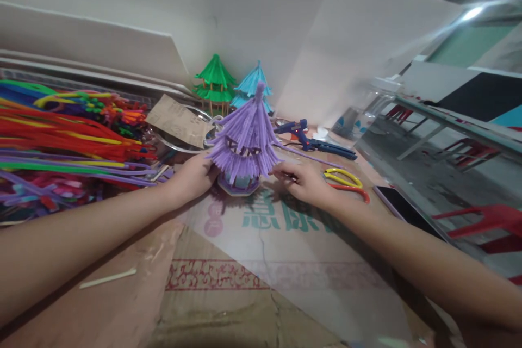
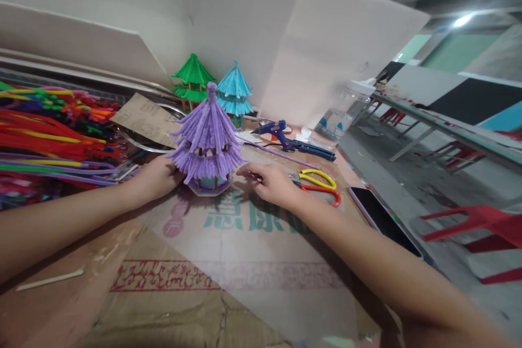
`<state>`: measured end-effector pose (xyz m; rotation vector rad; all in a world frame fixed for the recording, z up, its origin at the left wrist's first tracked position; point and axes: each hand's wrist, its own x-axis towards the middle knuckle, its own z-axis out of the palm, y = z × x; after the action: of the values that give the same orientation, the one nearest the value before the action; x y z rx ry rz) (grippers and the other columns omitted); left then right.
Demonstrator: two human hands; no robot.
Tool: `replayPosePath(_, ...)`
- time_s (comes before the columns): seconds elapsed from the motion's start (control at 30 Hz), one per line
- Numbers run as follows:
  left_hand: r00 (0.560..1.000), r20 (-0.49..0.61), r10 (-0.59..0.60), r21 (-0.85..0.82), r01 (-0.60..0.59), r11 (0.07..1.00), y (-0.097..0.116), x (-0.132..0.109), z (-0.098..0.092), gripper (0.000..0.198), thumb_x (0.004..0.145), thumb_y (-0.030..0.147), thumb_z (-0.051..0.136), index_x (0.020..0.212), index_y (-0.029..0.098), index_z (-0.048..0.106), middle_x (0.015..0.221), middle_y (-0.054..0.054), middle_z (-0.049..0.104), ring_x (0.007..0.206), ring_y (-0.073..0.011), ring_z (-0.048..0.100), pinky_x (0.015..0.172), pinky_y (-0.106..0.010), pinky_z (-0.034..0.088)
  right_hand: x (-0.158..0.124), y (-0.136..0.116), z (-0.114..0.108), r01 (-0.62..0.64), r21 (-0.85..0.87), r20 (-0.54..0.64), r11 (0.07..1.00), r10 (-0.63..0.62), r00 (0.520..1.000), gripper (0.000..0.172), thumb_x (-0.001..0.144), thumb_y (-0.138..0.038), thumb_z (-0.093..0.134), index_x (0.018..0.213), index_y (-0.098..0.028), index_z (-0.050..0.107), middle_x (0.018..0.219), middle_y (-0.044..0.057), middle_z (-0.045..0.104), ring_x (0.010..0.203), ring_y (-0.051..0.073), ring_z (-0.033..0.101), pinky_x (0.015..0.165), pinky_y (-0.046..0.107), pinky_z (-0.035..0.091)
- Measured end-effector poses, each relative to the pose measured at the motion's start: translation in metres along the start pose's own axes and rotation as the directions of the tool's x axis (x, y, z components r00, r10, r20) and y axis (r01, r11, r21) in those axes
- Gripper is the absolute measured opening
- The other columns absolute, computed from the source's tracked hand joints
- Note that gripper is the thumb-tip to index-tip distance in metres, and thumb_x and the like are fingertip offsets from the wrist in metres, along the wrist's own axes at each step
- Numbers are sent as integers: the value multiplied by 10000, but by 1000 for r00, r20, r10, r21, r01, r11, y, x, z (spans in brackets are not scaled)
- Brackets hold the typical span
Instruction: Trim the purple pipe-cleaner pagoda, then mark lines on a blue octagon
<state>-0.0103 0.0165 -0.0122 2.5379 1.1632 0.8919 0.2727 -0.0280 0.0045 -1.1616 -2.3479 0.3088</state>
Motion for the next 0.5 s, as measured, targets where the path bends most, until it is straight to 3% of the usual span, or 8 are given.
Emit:
replayPosePath(0.27, 1000, -7, 10, 9, -10, 1000, 1, 0, 1, 242, 838, 102, 491, 867, 184, 717, 1035, -80, 748, 1172, -268, 654, 1059, -399, 513, 32, 5, 12, -5, 22, 148, 1000, 2, 989, 203, 840, -101, 554, 691, -156, 681, 615, -7, 607, 582, 138, 531, 577, 238, 367)
replayPosePath(0.5, 1000, 24, -3, 33, 2, 999, -1, 0, 1, 363, 843, 95, 478, 1107, 151, 721, 1104, -104, 745, 1141, -276, 673, 1034, -402, 527, 36, 3, 13, -3, -44, 198, 999, 11, 980, 141, 896, -227, 670, 824, -169, 778, 763, 63, 733, 724, 193, 635, 639, 255, 402)
